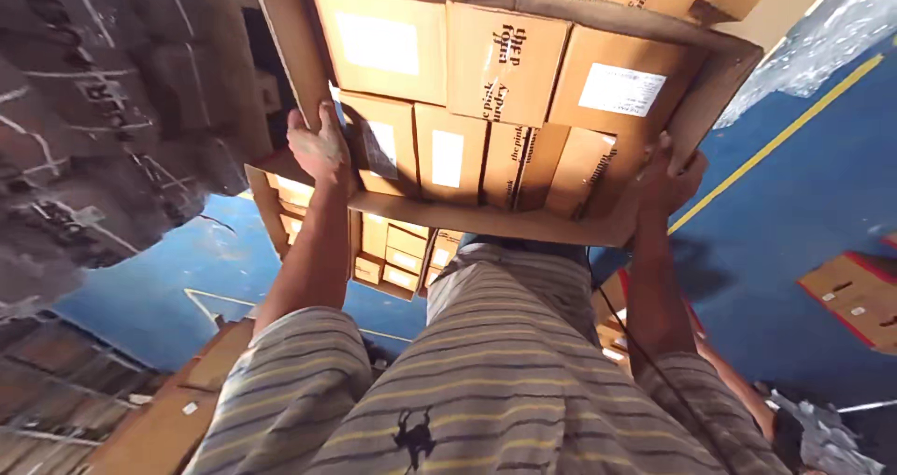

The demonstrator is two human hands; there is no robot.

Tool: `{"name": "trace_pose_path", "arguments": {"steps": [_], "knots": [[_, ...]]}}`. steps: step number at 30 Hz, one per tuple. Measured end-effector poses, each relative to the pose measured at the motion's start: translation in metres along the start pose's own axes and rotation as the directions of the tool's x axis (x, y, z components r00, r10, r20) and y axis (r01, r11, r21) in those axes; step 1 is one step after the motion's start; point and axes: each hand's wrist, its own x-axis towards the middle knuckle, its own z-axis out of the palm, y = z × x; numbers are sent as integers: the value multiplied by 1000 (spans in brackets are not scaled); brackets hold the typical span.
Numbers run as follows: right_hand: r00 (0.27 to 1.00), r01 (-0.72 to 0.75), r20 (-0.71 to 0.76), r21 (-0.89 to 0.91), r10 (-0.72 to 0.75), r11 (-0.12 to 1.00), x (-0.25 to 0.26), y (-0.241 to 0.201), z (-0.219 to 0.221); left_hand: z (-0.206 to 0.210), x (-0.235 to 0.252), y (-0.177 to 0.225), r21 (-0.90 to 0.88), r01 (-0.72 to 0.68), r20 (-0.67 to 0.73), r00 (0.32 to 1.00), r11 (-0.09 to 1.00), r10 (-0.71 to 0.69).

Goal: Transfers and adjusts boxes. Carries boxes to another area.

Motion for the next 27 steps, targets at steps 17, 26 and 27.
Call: {"name": "trace_pose_path", "arguments": {"steps": [17, 26, 27], "knots": [[877, 232, 480, -484, 34, 844, -125, -93, 72, 106, -177, 16, 203, -589, 387, 782, 782, 488], [583, 327, 798, -402, 152, 855, -70, -66, 33, 108, -169, 17, 139, -599, 415, 758, 789, 503], [580, 322, 800, -399, 154, 859, -71, -66, 32, 108, -170, 17, 131, -598, 409, 759, 791, 506]]}}
